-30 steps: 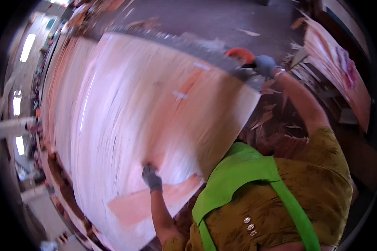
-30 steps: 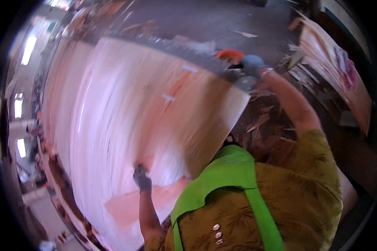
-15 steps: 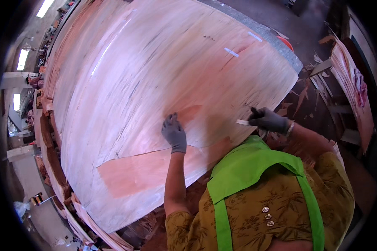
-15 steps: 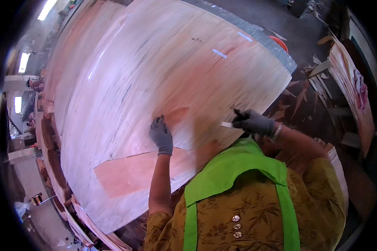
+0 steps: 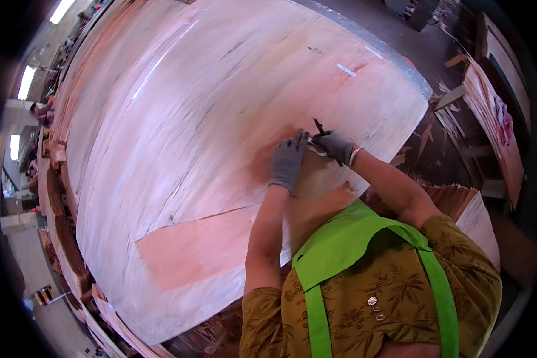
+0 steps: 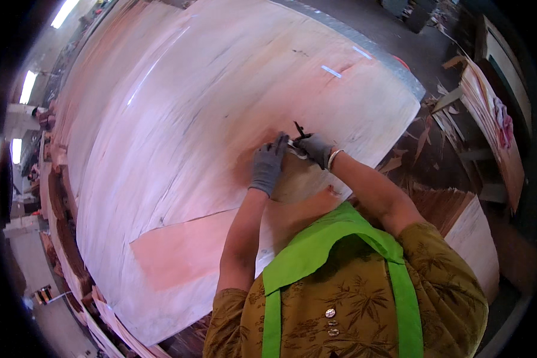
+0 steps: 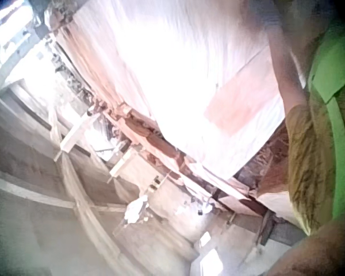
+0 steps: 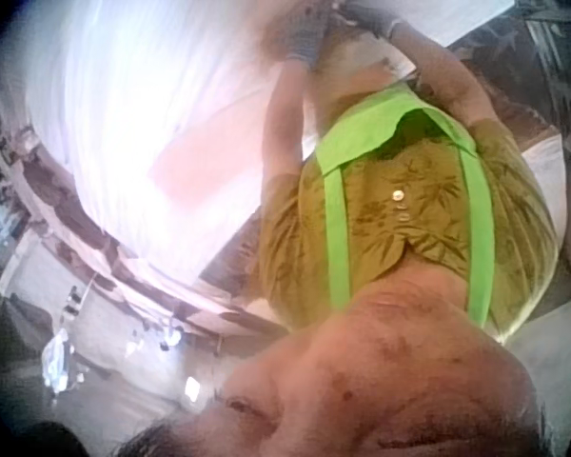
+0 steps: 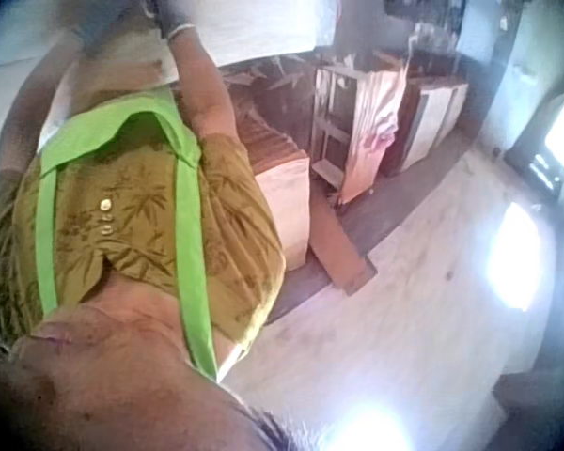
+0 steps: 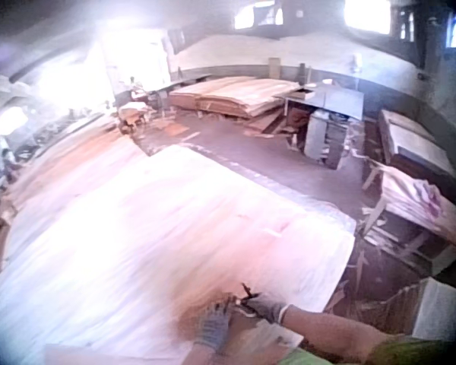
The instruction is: The person applies a piece of wood veneer to a larger sheet of plywood, trims the excess with a blade, and then stacks the sheets.
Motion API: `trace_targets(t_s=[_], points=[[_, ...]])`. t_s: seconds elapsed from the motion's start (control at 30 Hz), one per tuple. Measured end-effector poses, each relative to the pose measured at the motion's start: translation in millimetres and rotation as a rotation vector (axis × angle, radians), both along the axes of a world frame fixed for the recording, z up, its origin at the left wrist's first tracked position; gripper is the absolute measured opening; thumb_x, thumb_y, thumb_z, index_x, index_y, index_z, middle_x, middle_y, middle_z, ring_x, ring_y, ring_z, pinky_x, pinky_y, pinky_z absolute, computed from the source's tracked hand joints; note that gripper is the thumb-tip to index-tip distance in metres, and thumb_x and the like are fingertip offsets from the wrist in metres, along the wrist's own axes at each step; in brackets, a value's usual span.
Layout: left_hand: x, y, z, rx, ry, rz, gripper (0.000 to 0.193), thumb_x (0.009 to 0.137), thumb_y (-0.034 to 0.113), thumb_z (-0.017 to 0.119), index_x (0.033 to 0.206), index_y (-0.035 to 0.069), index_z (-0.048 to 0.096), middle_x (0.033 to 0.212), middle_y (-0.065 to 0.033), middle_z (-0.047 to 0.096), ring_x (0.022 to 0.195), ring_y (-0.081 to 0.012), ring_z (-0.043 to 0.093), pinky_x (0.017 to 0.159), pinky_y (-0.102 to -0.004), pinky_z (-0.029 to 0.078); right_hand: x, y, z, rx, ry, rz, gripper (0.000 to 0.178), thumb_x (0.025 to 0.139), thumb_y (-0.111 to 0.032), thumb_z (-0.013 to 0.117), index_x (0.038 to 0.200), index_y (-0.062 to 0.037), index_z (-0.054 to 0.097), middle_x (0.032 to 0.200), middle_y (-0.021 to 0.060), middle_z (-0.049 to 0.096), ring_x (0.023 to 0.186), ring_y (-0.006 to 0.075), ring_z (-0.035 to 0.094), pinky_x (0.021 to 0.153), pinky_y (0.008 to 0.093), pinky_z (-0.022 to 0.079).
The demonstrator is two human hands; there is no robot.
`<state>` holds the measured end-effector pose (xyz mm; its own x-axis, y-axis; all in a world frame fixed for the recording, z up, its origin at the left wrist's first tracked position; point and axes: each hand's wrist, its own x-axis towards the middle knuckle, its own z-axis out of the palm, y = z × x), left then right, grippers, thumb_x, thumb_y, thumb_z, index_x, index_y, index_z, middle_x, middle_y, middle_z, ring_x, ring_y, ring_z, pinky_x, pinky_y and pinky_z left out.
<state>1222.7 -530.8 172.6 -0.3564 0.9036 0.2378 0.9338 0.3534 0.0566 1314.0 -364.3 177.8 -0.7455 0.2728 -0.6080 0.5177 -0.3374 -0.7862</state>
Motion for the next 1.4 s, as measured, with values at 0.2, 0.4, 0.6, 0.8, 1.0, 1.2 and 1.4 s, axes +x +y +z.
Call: trace_targets(t_s=[0.2, 0.4, 0.6, 0.8, 1.0, 1.2, 1.4], points=[[-5.6, -6.5, 0.5, -0.189, 0.012, -0.03, 0.051, 0.08, 0.009, 0.05, 0.129, 0.024, 0.051, 0.137, -0.0042, 0.045, 0.103, -0.0258, 0.052, 0.078, -0.0402, 0.044, 18.7, 12.4, 8.4, 0.091, -0.17, 0.194, 0.033, 0.082, -0.038, 0.064, 0.08, -0.0054, 0.064, 0.062, -0.0001, 0.051, 0.044, 0.0098, 0.043, 0.04, 0.0255, 0.032], [-1.9, -4.5, -0.1, -0.16, -0.029, -0.048, 0.048, 0.085, 0.013, 0.048, 0.126, 0.038, 0.052, 0.138, -0.0053, 0.039, 0.106, -0.0285, 0.05, 0.078, -0.0457, 0.043, 52.0, 11.0, 14.7, 0.066, -0.138, 0.158, 0.028, 0.082, -0.033, 0.066, 0.08, -0.0056, 0.064, 0.061, -0.0016, 0.051, 0.044, 0.0091, 0.042, 0.039, 0.025, 0.032], [1.3, -0.2, 5.2, -0.2, -0.021, -0.004, 0.047, 0.084, 0.016, 0.05, 0.126, 0.037, 0.053, 0.139, -0.0081, 0.037, 0.107, -0.0308, 0.049, 0.077, -0.0449, 0.044, 64.7, -56.7, -0.3, -0.207, -0.15, -0.149, 0.021, 0.084, -0.028, 0.063, 0.085, -0.0066, 0.064, 0.06, 0.0009, 0.051, 0.045, 0.0121, 0.044, 0.04, 0.0282, 0.034], [-11.2, -11.0, 8.8, -0.15, -0.152, -0.036, 0.058, 0.073, 0.005, 0.056, 0.125, 0.029, 0.055, 0.14, -0.0097, 0.039, 0.114, -0.0314, 0.047, 0.087, -0.0444, 0.042, 76.0, -93.8, 22.9, -0.105, -0.202, -0.067, 0.022, 0.086, -0.028, 0.061, 0.087, -0.0067, 0.061, 0.061, -0.001, 0.049, 0.046, 0.0102, 0.044, 0.04, 0.026, 0.034], [-42.2, -83.5, -2.9, 0.372, -0.366, 0.406, 0.054, 0.078, -0.005, 0.041, 0.13, 0.006, 0.049, 0.134, -0.0143, 0.048, 0.119, -0.03, 0.048, 0.102, -0.0385, 0.037, 46.4, -75.6, 19.5, -0.028, -0.049, 0.002, 0.023, 0.088, -0.032, 0.061, 0.089, -0.0094, 0.06, 0.06, -0.0031, 0.046, 0.046, 0.0071, 0.042, 0.041, 0.0236, 0.032], [-27.7, -110.2, -15.9, 0.476, -0.474, 0.488, 0.06, 0.078, 0.001, 0.045, 0.137, 0.007, 0.04, 0.135, -0.0145, 0.048, 0.111, -0.0328, 0.052, 0.093, -0.0408, 0.043, -22.1, -89.9, 31.4, -0.194, 0.087, 0.042, 0.02, 0.088, -0.03, 0.062, 0.09, -0.0104, 0.061, 0.059, -0.0038, 0.045, 0.045, 0.0074, 0.04, 0.04, 0.024, 0.031], [-27.0, -83.9, -2.0, 0.048, -0.187, 0.131, 0.053, 0.081, 0.006, 0.051, 0.134, 0.007, 0.043, 0.119, -0.0135, 0.057, 0.106, -0.0294, 0.056, 0.087, -0.0412, 0.046, -39.5, -79.5, 7.7, 0.011, -0.148, 0.127, 0.024, 0.085, -0.031, 0.064, 0.095, -0.0097, 0.061, 0.059, -0.0016, 0.046, 0.045, 0.0114, 0.043, 0.04, 0.0262, 0.036]])
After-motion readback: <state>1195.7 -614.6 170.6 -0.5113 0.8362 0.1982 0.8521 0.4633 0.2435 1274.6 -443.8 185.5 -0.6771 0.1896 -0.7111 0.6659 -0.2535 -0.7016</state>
